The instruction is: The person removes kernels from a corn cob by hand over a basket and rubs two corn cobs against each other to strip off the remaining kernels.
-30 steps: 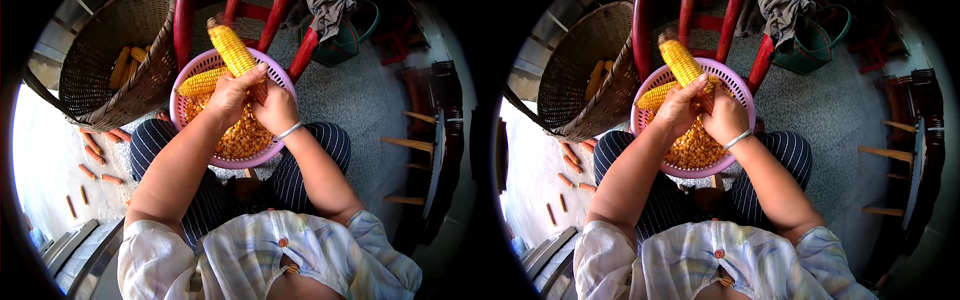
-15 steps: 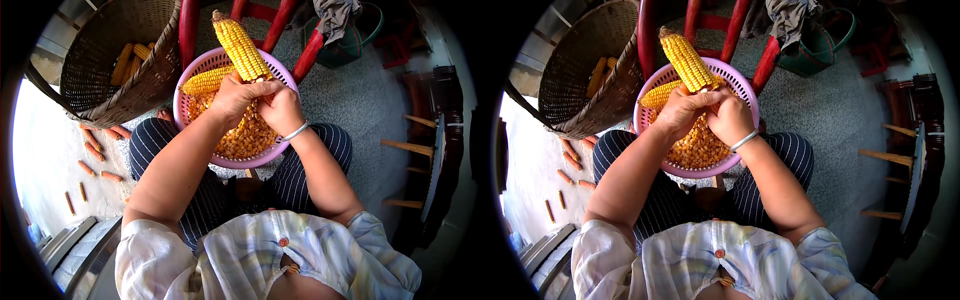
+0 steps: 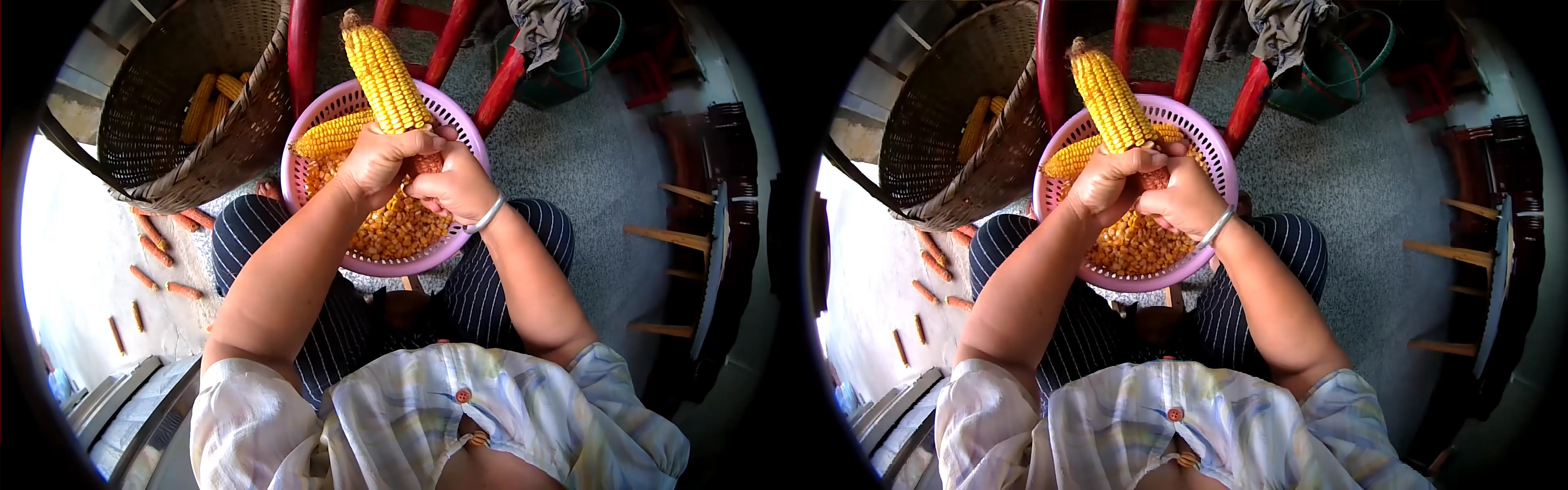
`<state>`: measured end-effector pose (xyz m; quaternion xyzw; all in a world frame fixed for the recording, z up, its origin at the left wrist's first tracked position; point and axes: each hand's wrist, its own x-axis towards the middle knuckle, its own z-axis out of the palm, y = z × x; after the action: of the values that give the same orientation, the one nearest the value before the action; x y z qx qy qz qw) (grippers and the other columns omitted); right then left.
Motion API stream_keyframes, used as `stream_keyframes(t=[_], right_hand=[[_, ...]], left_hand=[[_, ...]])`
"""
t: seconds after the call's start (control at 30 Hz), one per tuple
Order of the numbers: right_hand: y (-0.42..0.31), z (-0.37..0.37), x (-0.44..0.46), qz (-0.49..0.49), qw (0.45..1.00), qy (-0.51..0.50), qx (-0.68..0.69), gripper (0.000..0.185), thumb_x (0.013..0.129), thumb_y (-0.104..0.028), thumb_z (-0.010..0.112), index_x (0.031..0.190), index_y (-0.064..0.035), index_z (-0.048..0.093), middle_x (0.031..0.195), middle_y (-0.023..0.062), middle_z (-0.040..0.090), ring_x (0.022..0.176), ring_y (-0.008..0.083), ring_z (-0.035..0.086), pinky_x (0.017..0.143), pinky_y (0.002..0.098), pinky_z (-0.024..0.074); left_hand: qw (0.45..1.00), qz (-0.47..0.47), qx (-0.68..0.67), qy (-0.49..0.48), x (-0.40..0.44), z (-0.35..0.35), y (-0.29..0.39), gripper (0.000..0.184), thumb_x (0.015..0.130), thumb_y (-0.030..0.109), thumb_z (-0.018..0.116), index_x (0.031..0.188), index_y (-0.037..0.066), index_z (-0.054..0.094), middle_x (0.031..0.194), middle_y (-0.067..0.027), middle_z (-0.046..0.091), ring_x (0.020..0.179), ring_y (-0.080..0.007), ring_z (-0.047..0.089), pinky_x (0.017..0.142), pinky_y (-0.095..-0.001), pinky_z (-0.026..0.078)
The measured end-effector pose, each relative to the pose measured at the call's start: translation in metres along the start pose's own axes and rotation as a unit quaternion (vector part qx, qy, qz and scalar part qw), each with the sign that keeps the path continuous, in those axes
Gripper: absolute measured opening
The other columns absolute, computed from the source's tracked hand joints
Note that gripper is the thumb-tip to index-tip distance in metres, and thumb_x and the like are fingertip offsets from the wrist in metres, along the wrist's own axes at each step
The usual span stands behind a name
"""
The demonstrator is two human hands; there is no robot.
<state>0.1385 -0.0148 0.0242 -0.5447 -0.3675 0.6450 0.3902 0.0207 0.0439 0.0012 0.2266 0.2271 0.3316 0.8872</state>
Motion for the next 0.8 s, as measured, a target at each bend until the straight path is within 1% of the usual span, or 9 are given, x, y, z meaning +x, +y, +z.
stream_keyframes(t=[0.17, 0.23, 0.27, 0.33, 0.37, 0.47, 0.67, 0.77, 0.8], right_hand=[[0.019, -0.005, 0.008, -0.059, 0.997, 0.022, -0.052, 0.022, 0.067, 0.004, 0.055, 0.088, 0.0018, 0.055, 0.063, 0.0017, 0.054, 0.044, 0.0099, 0.049, 0.038, 0.0228, 0.0387], [0.039, -0.01, 0.024, -0.341, 0.873, 0.177, -0.3, 0.017, 0.069, 0.0, 0.058, 0.086, 0.0013, 0.057, 0.067, 0.0076, 0.061, 0.052, 0.0198, 0.059, 0.05, 0.0307, 0.0478], [0.04, -0.013, 0.022, -0.341, 0.873, 0.178, -0.3, 0.017, 0.069, 0.0, 0.058, 0.086, 0.0013, 0.057, 0.067, 0.0076, 0.061, 0.052, 0.0198, 0.059, 0.05, 0.0307, 0.0478], [0.021, -0.006, 0.009, -0.208, 0.825, 0.231, -0.472, 0.018, 0.07, -0.005, 0.062, 0.087, -0.0005, 0.059, 0.073, 0.0148, 0.064, 0.066, 0.0291, 0.064, 0.063, 0.0365, 0.0508], [0.017, 0.0, 0.007, -0.203, 0.813, 0.233, -0.493, 0.019, 0.069, -0.006, 0.063, 0.087, -0.0019, 0.059, 0.074, 0.0193, 0.062, 0.07, 0.0331, 0.063, 0.063, 0.0379, 0.0508], [0.024, 0.003, 0.01, -0.207, 0.827, 0.221, -0.474, 0.019, 0.069, -0.007, 0.064, 0.087, -0.0021, 0.06, 0.074, 0.0196, 0.062, 0.069, 0.0342, 0.063, 0.063, 0.0383, 0.0508], [0.029, -0.006, 0.014, -0.189, 0.913, 0.119, -0.341, 0.029, 0.067, 0.001, 0.057, 0.096, 0.0052, 0.058, 0.084, 0.0129, 0.065, 0.081, 0.0199, 0.063, 0.075, 0.0298, 0.0473], [0.039, -0.009, 0.018, -0.226, 0.924, 0.078, -0.299, 0.026, 0.068, 0.003, 0.056, 0.094, 0.0051, 0.058, 0.079, 0.0091, 0.063, 0.072, 0.0179, 0.062, 0.065, 0.0269, 0.0476], [0.032, -0.001, 0.014, -0.201, 0.957, 0.061, -0.202, 0.024, 0.068, 0.004, 0.055, 0.092, 0.0042, 0.057, 0.074, 0.0069, 0.06, 0.064, 0.0154, 0.059, 0.057, 0.0245, 0.0451]], left_hand=[[1.0, -0.015, 0.013, -0.011, -0.003, 0.002, -0.002, 0.023, 0.07, -0.001, 0.067, 0.092, -0.002, 0.058, 0.086, -0.0091, 0.063, 0.078, -0.0199, 0.061, 0.077, -0.0339, 0.051], [0.999, 0.036, 0.013, 0.018, -0.001, 0.0, -0.007, 0.027, 0.072, 0.006, 0.071, 0.095, 0.001, 0.057, 0.086, -0.0069, 0.063, 0.08, -0.0185, 0.061, 0.078, -0.0335, 0.05], [0.999, 0.035, 0.013, 0.017, 0.0, 0.0, -0.007, 0.027, 0.072, 0.006, 0.071, 0.095, 0.001, 0.057, 0.086, -0.0069, 0.063, 0.08, -0.0185, 0.061, 0.078, -0.0335, 0.05], [0.995, 0.031, 0.028, 0.089, 0.001, -0.001, -0.006, 0.028, 0.077, 0.011, 0.068, 0.101, 0.002, 0.056, 0.095, -0.0081, 0.062, 0.092, -0.0202, 0.058, 0.082, -0.0353, 0.047], [0.993, 0.033, 0.014, 0.114, 0.004, 0.0, -0.007, 0.023, 0.077, 0.009, 0.067, 0.096, 0.002, 0.057, 0.091, -0.0068, 0.062, 0.085, -0.0192, 0.059, 0.076, -0.0328, 0.049], [0.991, 0.044, 0.045, 0.118, 0.002, 0.001, -0.006, 0.019, 0.076, 0.006, 0.066, 0.092, 0.002, 0.057, 0.085, -0.0069, 0.061, 0.079, -0.0192, 0.06, 0.073, -0.0315, 0.05], [0.993, 0.062, 0.039, 0.092, 0.001, -0.004, -0.006, 0.02, 0.064, -0.005, 0.065, 0.082, -0.002, 0.057, 0.078, -0.009, 0.062, 0.069, -0.0186, 0.061, 0.067, -0.0313, 0.052], [0.995, 0.048, 0.05, 0.074, -0.001, -0.003, -0.008, 0.021, 0.065, -0.005, 0.066, 0.084, -0.002, 0.059, 0.078, -0.0091, 0.063, 0.07, -0.0182, 0.061, 0.067, -0.0313, 0.052], [0.996, 0.036, 0.044, 0.066, -0.003, 0.002, -0.009, 0.021, 0.065, -0.004, 0.066, 0.085, -0.001, 0.06, 0.079, -0.0088, 0.063, 0.07, -0.018, 0.062, 0.067, -0.0312, 0.052]])
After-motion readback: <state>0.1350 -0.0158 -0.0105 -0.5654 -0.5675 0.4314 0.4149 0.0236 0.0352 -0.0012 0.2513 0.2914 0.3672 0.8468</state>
